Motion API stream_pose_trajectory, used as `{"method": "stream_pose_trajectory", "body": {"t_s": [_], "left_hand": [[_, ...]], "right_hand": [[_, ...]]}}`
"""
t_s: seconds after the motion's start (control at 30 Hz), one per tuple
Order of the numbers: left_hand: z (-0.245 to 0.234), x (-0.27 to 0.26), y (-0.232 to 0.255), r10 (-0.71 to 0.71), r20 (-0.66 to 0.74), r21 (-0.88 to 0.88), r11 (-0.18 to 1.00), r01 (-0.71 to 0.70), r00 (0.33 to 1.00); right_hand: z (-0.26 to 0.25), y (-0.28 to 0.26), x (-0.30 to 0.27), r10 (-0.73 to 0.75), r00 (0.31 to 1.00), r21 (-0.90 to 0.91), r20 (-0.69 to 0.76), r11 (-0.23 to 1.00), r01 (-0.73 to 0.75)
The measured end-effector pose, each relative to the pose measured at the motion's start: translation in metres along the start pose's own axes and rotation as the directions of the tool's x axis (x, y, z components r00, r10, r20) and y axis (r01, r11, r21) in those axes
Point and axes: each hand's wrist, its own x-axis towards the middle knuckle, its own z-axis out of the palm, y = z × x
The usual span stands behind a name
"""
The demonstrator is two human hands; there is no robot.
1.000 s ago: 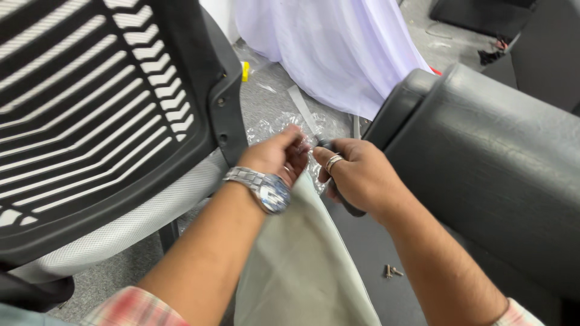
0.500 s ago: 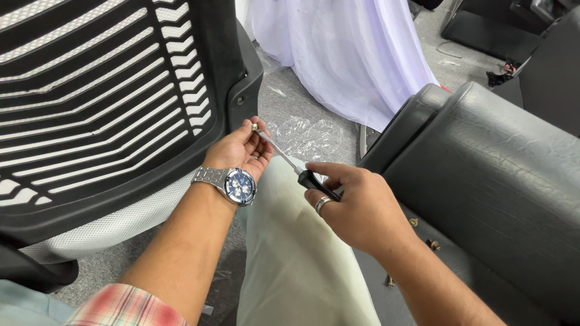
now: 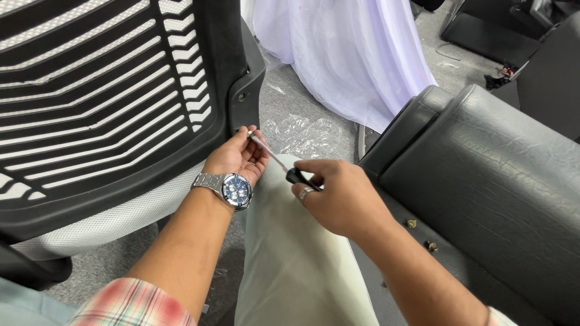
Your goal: The person assembles an office chair by inserting screws and washers into the backrest frame and tightening them with a screwdriver. The person handles screws, washers, and a screwdriver while working on the chair frame.
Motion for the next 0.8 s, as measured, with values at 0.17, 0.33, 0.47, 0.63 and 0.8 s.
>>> {"method": "stream_pose_trajectory", "body": {"t_s": [0.17, 0.33, 0.47, 0.63, 0.8], "left_hand": [[-0.013, 0.027, -0.004, -0.030, -0.035, -0.117, 0.993, 0.025, 0.999], [-0.026, 0.055, 0.000, -0.044, -0.064, -0.099, 0.994, 0.037, 0.997], [-0.027, 0.069, 0.003, -0.062, -0.075, -0.114, 0.992, 0.053, 0.995], [-0.028, 0.079, -0.003, -0.019, -0.114, -0.175, 0.985, -0.001, 0.993], [-0.030, 0.097, -0.006, -0.054, -0.103, -0.183, 0.982, 0.035, 0.993]], "right_hand": [[0.011, -0.010, 0.016, -0.050, 0.999, -0.095, 0.017, 0.994, 0.051], [0.019, -0.027, 0.032, -0.005, 0.998, -0.121, 0.061, 0.993, 0.013], [0.026, -0.034, 0.038, 0.113, 0.988, -0.060, 0.104, 0.992, -0.107], [0.038, -0.028, 0.044, -0.040, 0.999, -0.089, 0.015, 0.995, 0.041], [0.045, -0.023, 0.054, -0.106, 0.994, -0.086, -0.035, 0.991, 0.103]]}}
